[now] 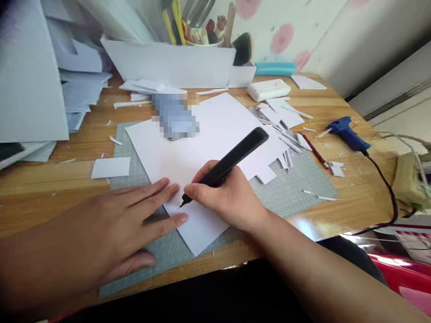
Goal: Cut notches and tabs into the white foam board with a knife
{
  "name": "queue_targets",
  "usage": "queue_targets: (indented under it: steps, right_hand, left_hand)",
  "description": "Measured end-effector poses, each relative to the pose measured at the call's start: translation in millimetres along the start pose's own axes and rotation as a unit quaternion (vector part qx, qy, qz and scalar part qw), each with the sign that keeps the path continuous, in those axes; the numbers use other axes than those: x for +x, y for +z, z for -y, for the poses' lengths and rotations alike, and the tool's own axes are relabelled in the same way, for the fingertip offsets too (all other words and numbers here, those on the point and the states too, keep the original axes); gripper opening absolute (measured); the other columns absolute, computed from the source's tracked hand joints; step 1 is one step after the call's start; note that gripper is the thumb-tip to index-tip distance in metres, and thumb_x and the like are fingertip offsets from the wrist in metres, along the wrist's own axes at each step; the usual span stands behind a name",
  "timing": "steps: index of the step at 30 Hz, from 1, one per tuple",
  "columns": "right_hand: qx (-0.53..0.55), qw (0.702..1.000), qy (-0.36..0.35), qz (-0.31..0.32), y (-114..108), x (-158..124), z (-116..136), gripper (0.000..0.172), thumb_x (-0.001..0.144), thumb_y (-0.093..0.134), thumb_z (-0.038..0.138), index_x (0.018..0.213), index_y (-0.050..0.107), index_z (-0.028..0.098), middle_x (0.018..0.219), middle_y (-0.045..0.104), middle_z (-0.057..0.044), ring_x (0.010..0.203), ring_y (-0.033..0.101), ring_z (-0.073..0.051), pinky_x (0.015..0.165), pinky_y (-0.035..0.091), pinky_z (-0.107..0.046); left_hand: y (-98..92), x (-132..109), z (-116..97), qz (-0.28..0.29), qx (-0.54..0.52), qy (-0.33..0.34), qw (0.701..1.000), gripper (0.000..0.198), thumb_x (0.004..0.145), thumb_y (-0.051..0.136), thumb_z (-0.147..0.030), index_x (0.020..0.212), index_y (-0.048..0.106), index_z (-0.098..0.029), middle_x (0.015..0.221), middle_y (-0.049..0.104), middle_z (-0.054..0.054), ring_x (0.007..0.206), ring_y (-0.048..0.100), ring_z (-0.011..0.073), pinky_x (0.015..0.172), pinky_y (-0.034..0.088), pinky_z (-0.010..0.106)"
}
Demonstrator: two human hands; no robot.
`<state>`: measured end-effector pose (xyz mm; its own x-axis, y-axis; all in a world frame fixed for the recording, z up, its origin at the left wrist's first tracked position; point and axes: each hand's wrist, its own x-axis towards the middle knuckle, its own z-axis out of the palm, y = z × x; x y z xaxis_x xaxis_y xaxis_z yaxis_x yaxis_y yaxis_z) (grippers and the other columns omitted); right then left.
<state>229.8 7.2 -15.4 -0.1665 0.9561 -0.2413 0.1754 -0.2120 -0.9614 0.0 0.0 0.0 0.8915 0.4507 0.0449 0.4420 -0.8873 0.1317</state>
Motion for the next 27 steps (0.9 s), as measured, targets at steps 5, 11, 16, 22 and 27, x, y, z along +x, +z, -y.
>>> queue_targets:
  steps: [5, 11, 16, 22, 27]
  right_hand:
    - [0.029, 1.000, -0.004, 0.000, -2.2, -1.5, -5.0, 0.020, 0.073, 0.079, 0.035, 0.074, 0.067, 0.019, 0.060, 0.063, 0.004, 0.051, 0.050, -0.008, 0.046, 0.038, -0.020]
    - [0.009, 1.000, -0.009, 0.002, -1.1, -1.5, -3.9, 0.020, 0.073, 0.078, 0.035, 0.074, 0.067, 0.018, 0.058, 0.060, 0.005, 0.051, 0.049, -0.008, 0.046, 0.037, -0.020]
    - [-0.013, 1.000, -0.025, 0.012, -1.1, -0.9, -1.1, 0.019, 0.074, 0.078, 0.034, 0.073, 0.067, 0.018, 0.060, 0.062, 0.004, 0.053, 0.050, -0.008, 0.047, 0.039, -0.021]
    - [-0.018, 0.999, -0.034, 0.019, -4.9, 0.3, -1.4, 0.019, 0.074, 0.078, 0.034, 0.074, 0.067, 0.018, 0.063, 0.063, 0.004, 0.055, 0.052, -0.009, 0.049, 0.041, -0.021]
    - [-0.019, 0.999, -0.020, 0.018, -7.5, 1.5, 0.2, 0.018, 0.073, 0.078, 0.032, 0.074, 0.067, 0.018, 0.061, 0.062, 0.005, 0.055, 0.052, -0.009, 0.050, 0.042, -0.021]
  left_hand:
    - [0.9, 3.2, 1.1, 0.028, 0.013, 0.005, 1.000, 0.056, 0.075, 0.079, -0.050, 0.125, 0.069, -0.027, 0.136, 0.061, 0.022, 0.122, 0.061, 0.0425, 0.091, 0.057, 0.055]
    - [3.9, -0.2, 3.0, 0.052, 0.017, 0.005, 0.999, 0.058, 0.079, 0.075, -0.052, 0.131, 0.064, -0.028, 0.140, 0.058, 0.022, 0.125, 0.057, 0.0438, 0.093, 0.055, 0.057]
    - [5.0, -0.8, 2.8, 0.034, 0.012, 0.008, 0.999, 0.053, 0.082, 0.074, -0.048, 0.130, 0.064, -0.028, 0.139, 0.058, 0.022, 0.126, 0.057, 0.0426, 0.095, 0.054, 0.057]
    - [3.9, -2.5, 3.4, 0.014, 0.016, 0.012, 1.000, 0.052, 0.079, 0.076, -0.049, 0.125, 0.068, -0.028, 0.135, 0.062, 0.020, 0.122, 0.060, 0.0412, 0.093, 0.055, 0.054]
    - [3.7, -3.5, 2.5, 0.016, 0.023, 0.008, 1.000, 0.051, 0.080, 0.075, -0.049, 0.126, 0.067, -0.030, 0.137, 0.062, 0.018, 0.124, 0.060, 0.0399, 0.094, 0.055, 0.053]
